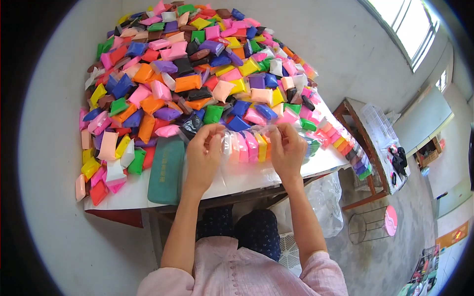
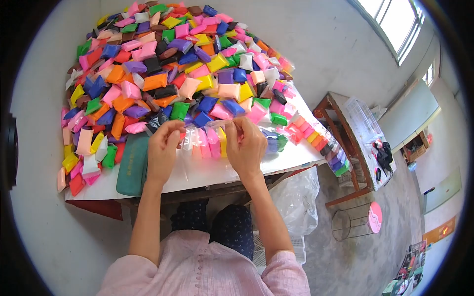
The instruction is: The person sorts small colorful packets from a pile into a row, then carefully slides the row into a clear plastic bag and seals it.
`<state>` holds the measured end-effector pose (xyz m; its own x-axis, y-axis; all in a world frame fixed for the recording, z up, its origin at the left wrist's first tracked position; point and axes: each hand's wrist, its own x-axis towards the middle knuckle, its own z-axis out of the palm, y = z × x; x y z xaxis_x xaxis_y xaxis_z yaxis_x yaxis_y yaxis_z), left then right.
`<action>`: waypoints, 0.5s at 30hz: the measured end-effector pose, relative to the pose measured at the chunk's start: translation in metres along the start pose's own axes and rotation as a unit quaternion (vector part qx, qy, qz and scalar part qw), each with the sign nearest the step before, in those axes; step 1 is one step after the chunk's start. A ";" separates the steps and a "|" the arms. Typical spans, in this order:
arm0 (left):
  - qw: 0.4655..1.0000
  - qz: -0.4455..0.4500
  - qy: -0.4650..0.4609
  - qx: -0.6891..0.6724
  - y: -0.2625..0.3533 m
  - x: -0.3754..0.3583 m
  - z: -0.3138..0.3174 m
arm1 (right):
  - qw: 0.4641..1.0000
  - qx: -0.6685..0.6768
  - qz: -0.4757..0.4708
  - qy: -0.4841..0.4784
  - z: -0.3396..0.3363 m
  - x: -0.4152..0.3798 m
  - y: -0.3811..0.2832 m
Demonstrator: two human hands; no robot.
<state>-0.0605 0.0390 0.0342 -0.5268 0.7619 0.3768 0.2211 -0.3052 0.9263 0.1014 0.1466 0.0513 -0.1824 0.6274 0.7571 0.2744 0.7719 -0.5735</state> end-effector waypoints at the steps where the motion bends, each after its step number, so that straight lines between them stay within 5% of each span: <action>1: 0.999 0.032 -0.002 0.009 -0.001 -0.007 -0.004 | 1.000 0.011 0.004 -0.001 0.001 0.001 0.002; 5: 0.987 0.115 -0.019 0.106 -0.002 -0.029 -0.015 | 1.000 0.006 0.015 -0.009 0.001 0.003 -0.001; 15: 0.994 0.040 -0.031 0.097 -0.006 -0.027 -0.014 | 0.999 -0.027 -0.036 -0.002 0.001 0.003 -0.013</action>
